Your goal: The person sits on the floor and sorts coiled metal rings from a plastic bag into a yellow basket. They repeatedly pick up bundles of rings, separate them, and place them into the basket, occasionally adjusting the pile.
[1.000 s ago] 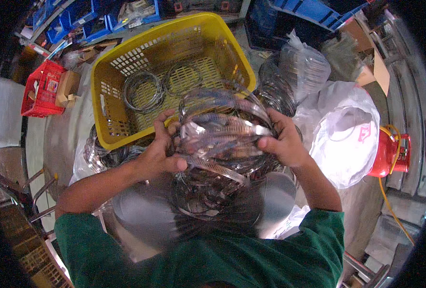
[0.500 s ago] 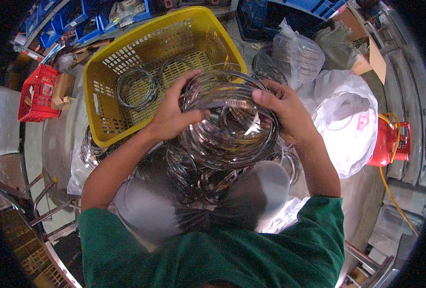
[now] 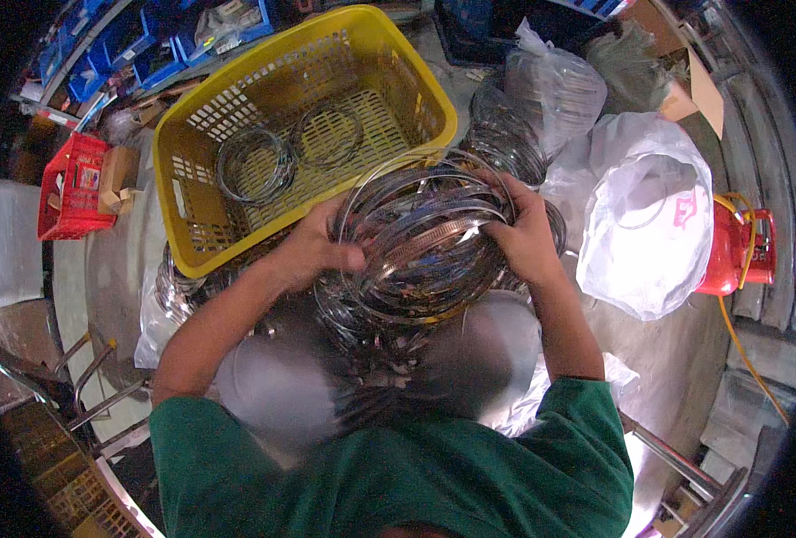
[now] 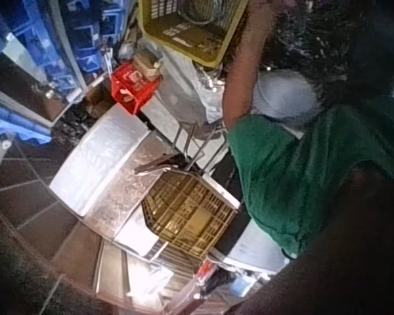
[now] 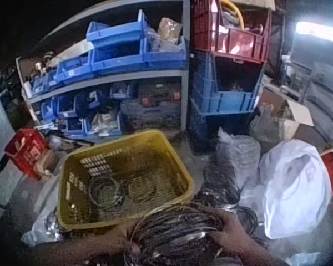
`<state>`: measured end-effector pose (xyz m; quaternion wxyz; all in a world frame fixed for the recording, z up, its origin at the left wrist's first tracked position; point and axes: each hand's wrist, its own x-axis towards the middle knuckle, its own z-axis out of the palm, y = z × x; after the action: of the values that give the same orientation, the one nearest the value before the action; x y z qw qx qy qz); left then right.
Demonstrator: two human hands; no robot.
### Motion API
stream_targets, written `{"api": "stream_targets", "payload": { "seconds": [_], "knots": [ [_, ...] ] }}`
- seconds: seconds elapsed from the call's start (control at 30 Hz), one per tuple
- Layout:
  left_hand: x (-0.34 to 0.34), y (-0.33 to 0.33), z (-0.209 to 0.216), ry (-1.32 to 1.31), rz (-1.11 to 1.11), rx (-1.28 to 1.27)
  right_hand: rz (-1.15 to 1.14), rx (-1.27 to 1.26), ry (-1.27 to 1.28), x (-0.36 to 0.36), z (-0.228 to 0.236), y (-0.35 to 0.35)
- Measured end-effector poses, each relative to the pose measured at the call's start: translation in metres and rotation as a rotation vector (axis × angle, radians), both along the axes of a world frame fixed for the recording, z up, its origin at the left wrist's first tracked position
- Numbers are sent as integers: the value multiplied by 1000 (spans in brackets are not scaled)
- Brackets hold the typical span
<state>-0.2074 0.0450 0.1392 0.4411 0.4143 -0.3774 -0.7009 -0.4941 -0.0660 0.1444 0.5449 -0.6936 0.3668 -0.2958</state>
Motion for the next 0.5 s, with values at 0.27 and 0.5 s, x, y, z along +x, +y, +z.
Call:
{"api": "stream_targets", "payload": {
  "seconds": [0.27, 0.5],
  "knots": [
    [-31, 9, 21, -850, 235, -215, 99, 157, 103, -8, -15, 4],
    [7, -18, 75, -904, 404, -450, 119, 186, -103, 33, 26, -22]
  ]
}}
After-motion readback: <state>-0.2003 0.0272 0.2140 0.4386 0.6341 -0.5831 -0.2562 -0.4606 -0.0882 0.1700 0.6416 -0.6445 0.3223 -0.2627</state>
